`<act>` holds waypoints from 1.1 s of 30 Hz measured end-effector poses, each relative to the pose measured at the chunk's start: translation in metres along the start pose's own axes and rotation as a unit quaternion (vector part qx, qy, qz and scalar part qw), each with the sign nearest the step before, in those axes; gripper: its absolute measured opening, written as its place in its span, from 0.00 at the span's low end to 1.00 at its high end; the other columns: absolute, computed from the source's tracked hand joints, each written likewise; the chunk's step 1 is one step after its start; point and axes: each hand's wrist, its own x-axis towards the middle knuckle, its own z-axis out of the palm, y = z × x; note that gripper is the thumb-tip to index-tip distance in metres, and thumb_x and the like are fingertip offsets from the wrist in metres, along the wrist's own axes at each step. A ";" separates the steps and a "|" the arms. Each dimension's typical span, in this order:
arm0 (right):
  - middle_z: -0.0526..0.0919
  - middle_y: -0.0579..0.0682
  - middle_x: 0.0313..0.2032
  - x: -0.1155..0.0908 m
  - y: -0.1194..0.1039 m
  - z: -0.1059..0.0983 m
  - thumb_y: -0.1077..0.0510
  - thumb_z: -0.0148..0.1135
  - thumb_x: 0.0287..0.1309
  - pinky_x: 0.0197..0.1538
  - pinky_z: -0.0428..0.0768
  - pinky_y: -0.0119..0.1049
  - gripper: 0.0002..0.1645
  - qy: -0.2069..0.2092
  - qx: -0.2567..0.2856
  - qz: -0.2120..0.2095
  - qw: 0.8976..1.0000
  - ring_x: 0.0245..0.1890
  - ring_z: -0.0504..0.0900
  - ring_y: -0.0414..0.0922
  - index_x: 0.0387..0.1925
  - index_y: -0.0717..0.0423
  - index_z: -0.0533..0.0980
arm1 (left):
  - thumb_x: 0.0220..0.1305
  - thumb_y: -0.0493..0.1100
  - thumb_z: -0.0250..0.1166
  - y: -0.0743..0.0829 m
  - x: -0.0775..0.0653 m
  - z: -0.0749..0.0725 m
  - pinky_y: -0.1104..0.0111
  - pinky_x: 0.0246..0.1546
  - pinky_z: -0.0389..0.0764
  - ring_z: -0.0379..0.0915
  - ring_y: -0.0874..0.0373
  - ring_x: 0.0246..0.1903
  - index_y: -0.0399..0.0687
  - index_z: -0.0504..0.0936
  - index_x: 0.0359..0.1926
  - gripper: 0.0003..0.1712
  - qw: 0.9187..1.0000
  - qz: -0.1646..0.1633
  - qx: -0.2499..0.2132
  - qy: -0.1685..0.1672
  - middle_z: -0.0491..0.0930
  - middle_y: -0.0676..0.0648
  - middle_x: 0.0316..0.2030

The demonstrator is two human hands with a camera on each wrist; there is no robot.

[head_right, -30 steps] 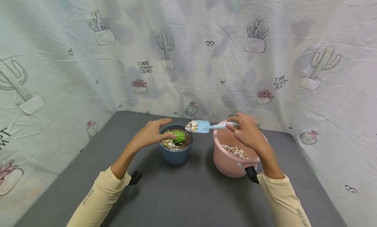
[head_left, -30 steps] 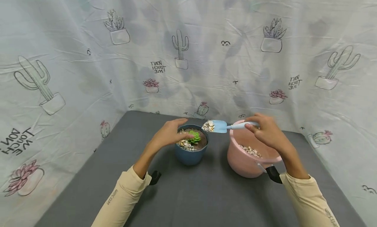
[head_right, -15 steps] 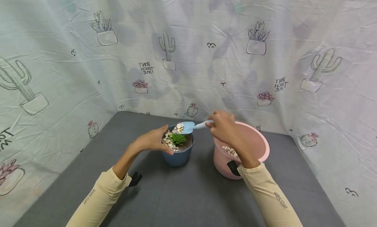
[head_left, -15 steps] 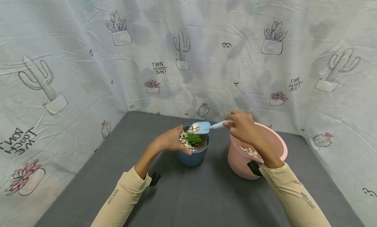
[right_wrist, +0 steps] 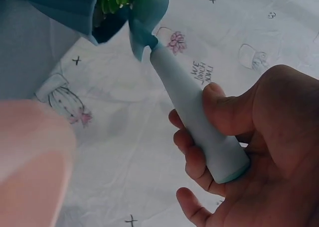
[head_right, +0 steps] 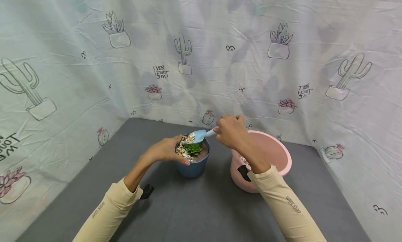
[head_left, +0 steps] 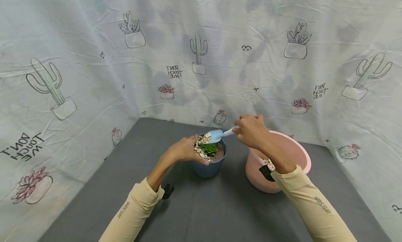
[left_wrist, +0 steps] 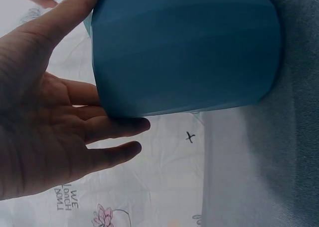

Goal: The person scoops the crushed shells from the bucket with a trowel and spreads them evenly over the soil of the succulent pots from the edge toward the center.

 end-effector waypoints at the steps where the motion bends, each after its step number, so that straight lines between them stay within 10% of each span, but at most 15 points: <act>1: 0.82 0.52 0.33 0.000 0.000 -0.001 0.57 0.63 0.70 0.51 0.70 0.61 0.12 0.003 -0.005 -0.002 1.000 0.34 0.77 0.52 0.45 0.58 0.89 | 0.54 0.69 0.78 0.000 0.000 0.000 0.44 0.75 0.68 0.55 0.37 0.80 0.39 0.46 0.84 0.73 1.000 -0.002 0.003 0.001 0.49 0.37 0.83; 27: 0.78 0.52 0.27 -0.004 0.009 -0.018 0.57 0.64 0.68 0.45 0.69 0.57 0.14 0.010 -0.028 0.016 0.999 0.32 0.77 0.52 0.26 0.55 0.84 | 0.49 0.71 0.79 0.002 -0.002 -0.002 0.45 0.68 0.77 0.66 0.39 0.75 0.41 0.52 0.83 0.73 1.000 -0.014 0.009 0.025 0.62 0.38 0.80; 33: 0.78 0.52 0.29 -0.012 0.016 -0.020 0.58 0.64 0.69 0.51 0.68 0.61 0.10 0.012 0.010 0.034 0.999 0.35 0.77 0.54 0.36 0.60 0.87 | 0.46 0.72 0.80 0.005 -0.003 0.005 0.45 0.67 0.77 0.69 0.37 0.73 0.39 0.58 0.81 0.72 0.998 -0.023 0.012 0.061 0.68 0.34 0.75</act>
